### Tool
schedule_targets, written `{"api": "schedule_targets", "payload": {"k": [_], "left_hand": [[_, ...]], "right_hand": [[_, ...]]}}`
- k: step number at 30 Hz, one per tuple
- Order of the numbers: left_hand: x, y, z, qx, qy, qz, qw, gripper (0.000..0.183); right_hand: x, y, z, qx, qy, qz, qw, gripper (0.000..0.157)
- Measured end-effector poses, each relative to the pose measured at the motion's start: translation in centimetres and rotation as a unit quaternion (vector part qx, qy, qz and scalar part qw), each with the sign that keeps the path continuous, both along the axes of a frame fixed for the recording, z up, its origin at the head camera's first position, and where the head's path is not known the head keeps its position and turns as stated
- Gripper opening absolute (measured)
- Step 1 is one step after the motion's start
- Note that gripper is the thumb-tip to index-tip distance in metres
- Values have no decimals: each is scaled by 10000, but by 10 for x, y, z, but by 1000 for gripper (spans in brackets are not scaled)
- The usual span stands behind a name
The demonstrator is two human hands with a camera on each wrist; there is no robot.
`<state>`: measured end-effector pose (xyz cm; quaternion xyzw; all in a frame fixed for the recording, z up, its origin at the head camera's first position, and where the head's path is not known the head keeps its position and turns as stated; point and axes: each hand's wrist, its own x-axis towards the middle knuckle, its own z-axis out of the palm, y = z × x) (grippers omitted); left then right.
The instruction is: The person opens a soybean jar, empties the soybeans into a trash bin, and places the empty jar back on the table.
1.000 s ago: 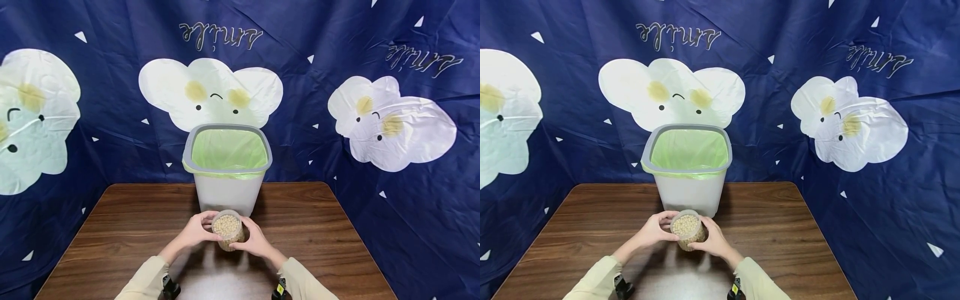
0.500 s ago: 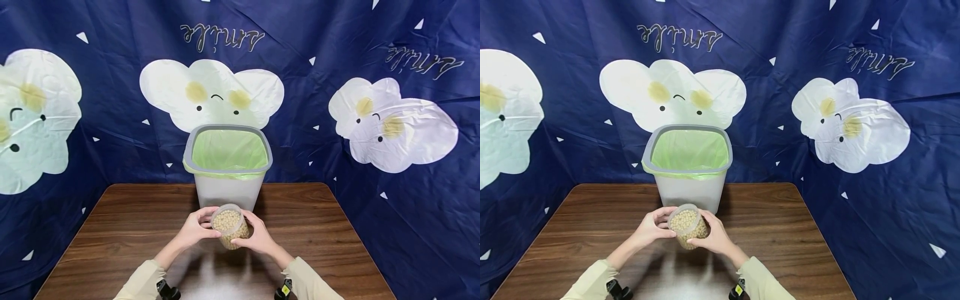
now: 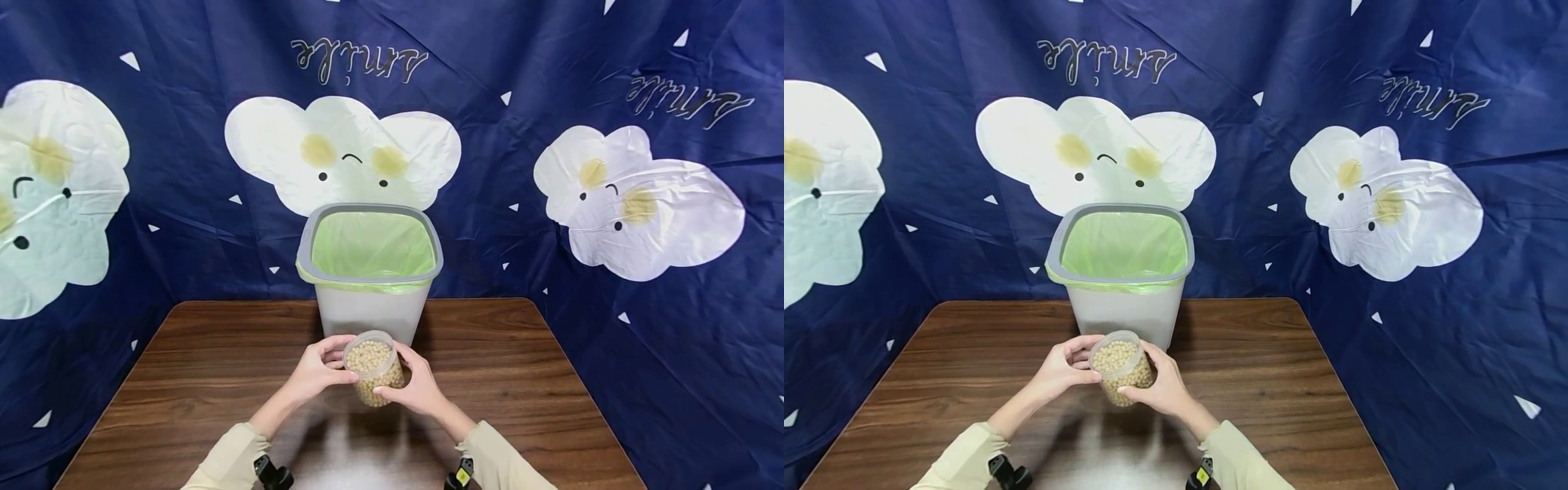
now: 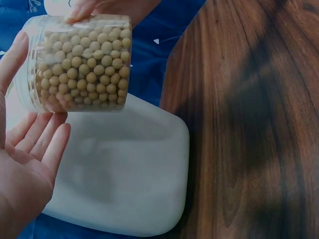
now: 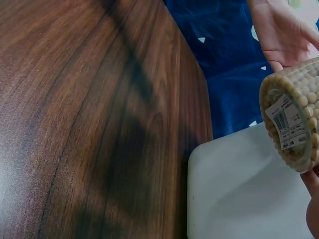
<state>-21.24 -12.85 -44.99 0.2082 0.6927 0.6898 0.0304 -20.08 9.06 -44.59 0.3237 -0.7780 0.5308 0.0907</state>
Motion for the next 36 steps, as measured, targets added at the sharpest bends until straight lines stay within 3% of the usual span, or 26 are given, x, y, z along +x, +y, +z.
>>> {"api": "schedule_targets", "payload": {"k": [4, 10, 17, 24, 31, 33, 36], "left_hand": [[-4, -1, 0, -80, 289, -216, 9993, 62], [-6, 0, -5, 223, 163, -634, 9976, 68], [-1, 4, -9, 246, 336, -434, 9982, 66], [1, 8, -8, -82, 615, 27, 9981, 62], [6, 12, -8, -207, 801, 605, 9947, 60], [6, 12, -8, -243, 736, 559, 9954, 61], [4, 8, -6, -197, 566, 224, 9980, 61]], "right_hand": [[-1, 0, 4, -100, 184, 28, 9998, 68], [-2, 1, 5, -98, 482, 227, 9985, 68], [1, 1, 8, -111, 645, 52, 9978, 66], [3, 0, 12, -98, 569, -152, 9982, 68], [2, -1, 12, 58, 969, -302, 9948, 70], [1, 1, 13, 111, 1009, -281, 9944, 70], [-2, 6, 13, 157, 833, -53, 9964, 70]]}}
